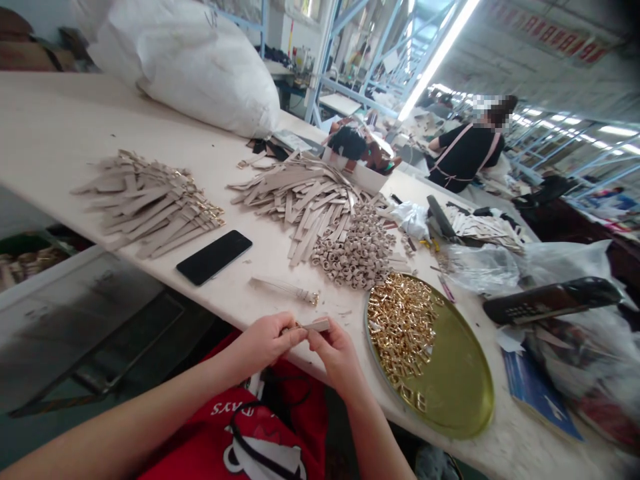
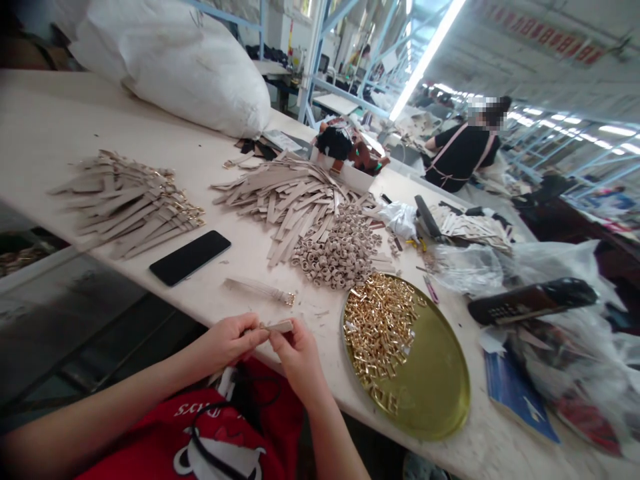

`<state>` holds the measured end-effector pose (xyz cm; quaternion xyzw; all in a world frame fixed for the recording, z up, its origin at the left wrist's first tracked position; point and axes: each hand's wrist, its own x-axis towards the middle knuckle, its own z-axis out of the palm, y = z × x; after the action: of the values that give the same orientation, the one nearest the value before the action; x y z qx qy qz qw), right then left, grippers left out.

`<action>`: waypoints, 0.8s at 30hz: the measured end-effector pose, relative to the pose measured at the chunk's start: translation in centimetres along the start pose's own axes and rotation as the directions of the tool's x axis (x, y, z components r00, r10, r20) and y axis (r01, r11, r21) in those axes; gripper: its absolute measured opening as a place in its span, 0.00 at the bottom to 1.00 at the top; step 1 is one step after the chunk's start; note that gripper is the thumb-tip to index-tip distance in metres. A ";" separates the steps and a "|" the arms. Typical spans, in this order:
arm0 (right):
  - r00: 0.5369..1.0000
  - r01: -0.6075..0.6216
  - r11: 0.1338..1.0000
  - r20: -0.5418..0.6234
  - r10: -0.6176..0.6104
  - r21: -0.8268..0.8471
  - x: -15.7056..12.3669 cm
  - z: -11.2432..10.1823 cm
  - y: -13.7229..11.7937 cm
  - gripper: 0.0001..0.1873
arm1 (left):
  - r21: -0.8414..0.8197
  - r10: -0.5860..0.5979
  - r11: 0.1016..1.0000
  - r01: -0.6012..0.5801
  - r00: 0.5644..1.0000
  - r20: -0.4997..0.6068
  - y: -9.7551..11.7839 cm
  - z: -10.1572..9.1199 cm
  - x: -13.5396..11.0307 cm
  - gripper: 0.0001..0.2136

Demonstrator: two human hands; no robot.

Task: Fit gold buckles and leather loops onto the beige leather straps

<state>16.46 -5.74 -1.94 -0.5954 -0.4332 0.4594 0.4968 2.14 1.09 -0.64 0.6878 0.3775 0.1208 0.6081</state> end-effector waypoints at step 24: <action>0.982 -0.112 0.909 -0.096 0.164 0.401 5.2 -1.8 -0.7 0.12 | -0.052 0.074 0.995 -0.082 0.986 -0.147 0.2 -0.7 3.6 0.12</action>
<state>19.21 -0.96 -1.71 -0.5407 -0.2560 0.5320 0.5992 4.28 4.04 -1.33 0.6735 0.3897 0.2050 0.5937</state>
